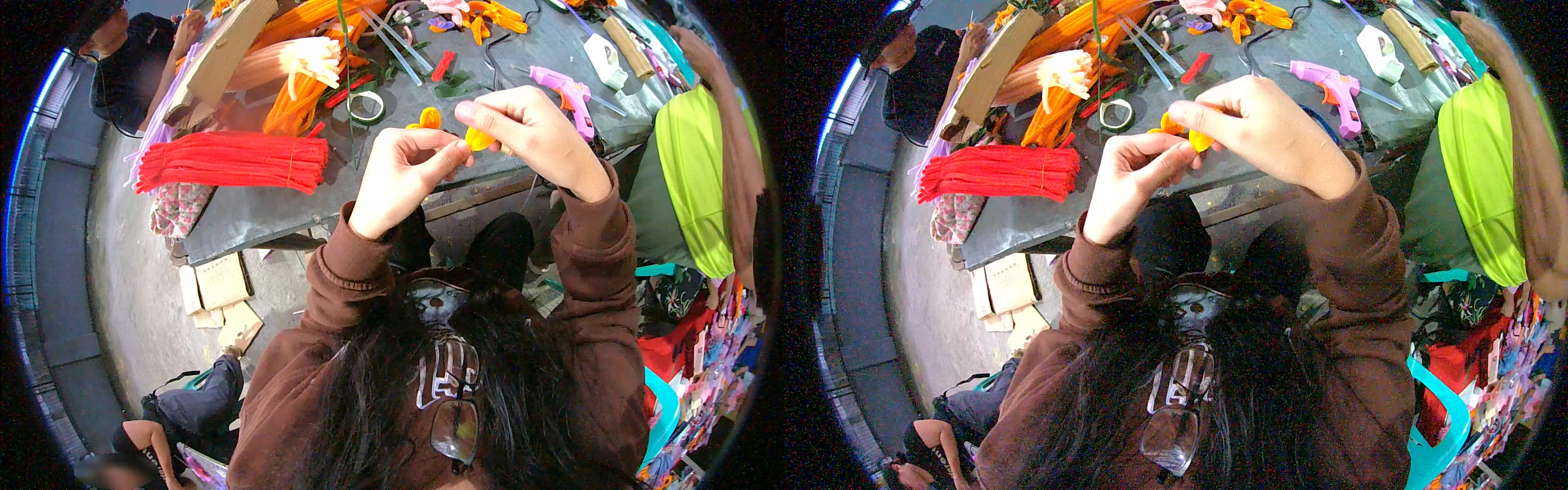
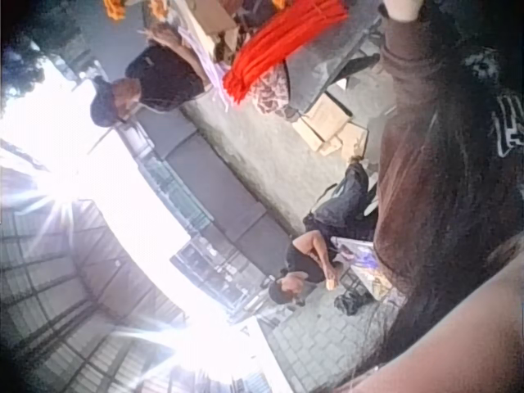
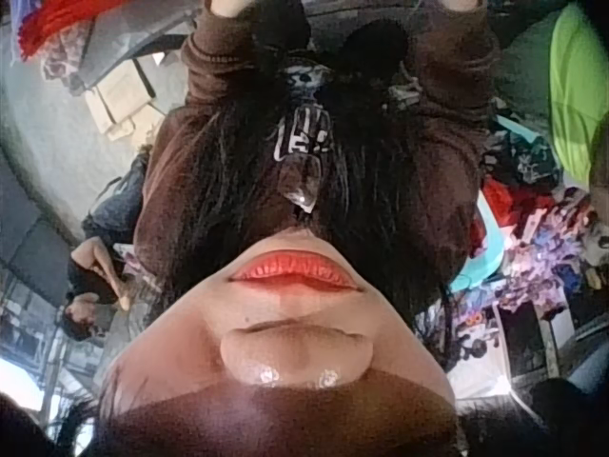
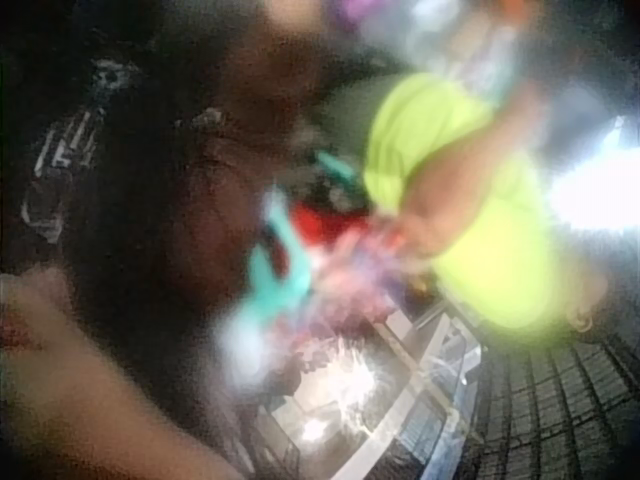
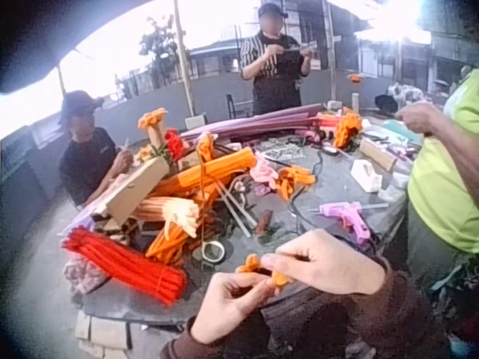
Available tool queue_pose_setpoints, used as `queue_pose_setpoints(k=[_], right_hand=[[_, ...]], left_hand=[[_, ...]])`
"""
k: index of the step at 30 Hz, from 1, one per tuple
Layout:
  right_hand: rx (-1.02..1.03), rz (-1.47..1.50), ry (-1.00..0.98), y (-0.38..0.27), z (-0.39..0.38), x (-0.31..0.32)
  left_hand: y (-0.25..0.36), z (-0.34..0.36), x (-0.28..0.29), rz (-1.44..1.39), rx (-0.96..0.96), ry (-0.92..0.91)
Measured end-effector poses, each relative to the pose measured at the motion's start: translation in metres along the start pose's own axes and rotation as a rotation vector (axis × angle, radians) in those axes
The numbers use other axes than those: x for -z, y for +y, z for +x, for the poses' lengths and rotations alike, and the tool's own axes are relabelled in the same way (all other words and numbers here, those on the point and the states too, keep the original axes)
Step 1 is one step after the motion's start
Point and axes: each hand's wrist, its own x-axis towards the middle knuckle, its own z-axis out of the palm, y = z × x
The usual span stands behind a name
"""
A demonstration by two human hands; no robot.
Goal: The person constructs artificial flowers by applying hot glue to pipe cleaner petals and attaching them to a central core.
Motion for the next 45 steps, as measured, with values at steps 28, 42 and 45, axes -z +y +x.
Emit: queue_pose_setpoints(k=[28, 42, 45], right_hand=[[-0.001, 0.074, -0.044, 0.015, -0.004, -0.02], [-0.234, 0.176, -0.08, 0.03, -0.004, 0.011], [-0.25, 0.132, -0.098, 0.03, -0.005, 0.003]], left_hand=[[-0.014, 0.003, 0.005, 0.117, 0.103, -0.056], [-0.006, 0.005, 0.004, 0.09, 0.161, -0.042], [-0.009, 0.006, 0.006, 0.07, 0.136, -0.071]])
